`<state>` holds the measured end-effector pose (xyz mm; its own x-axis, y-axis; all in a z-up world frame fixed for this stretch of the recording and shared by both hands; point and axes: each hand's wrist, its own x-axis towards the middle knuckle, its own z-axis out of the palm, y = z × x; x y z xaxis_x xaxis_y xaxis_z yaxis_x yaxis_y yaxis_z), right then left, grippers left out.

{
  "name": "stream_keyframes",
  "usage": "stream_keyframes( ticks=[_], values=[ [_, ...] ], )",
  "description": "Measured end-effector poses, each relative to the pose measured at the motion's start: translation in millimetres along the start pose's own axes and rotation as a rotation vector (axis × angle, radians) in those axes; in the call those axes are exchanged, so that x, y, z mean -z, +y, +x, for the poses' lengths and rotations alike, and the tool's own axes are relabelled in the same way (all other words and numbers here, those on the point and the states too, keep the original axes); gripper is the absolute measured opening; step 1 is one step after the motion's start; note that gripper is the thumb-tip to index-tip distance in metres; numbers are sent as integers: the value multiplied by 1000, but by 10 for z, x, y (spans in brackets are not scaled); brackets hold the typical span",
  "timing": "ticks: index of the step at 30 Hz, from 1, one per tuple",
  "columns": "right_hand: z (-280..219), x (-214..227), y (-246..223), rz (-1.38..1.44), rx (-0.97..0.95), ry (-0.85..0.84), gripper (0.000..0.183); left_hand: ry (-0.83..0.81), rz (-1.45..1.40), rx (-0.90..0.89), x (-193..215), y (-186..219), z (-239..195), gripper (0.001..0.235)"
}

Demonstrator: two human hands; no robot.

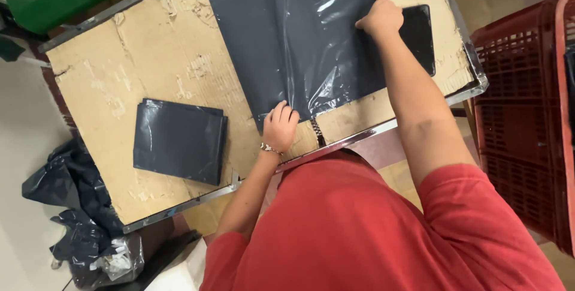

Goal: Fold large plastic bags and stack them into a storage crate

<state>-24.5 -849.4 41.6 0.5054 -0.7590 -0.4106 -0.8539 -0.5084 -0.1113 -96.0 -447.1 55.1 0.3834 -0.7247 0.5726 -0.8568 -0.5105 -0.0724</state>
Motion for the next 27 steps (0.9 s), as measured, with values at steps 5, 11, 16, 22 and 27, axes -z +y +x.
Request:
stream_keyframes(
  ticks=[5, 11, 16, 22, 27],
  values=[
    [-13, -123, -3, -35, 35, 197, 94, -84, -51, 40, 15, 67, -96, 25],
    [-291, 298, 15, 222, -10, -171, 47, -352, -123, 189, -4, 200, -149, 52],
    [-654, 629, 245, 579, 244, -330, 43, -520, -63, 391, -22, 343, -69, 99],
    [-846, 1105, 71, 1079, 896, -29, 73, -123, 149, 456, -118, 131, 25, 67],
    [-1282, 1348, 447, 927, 844, -21, 48, -72, -62, 281, 892, -386, 234, 49]
  ],
)
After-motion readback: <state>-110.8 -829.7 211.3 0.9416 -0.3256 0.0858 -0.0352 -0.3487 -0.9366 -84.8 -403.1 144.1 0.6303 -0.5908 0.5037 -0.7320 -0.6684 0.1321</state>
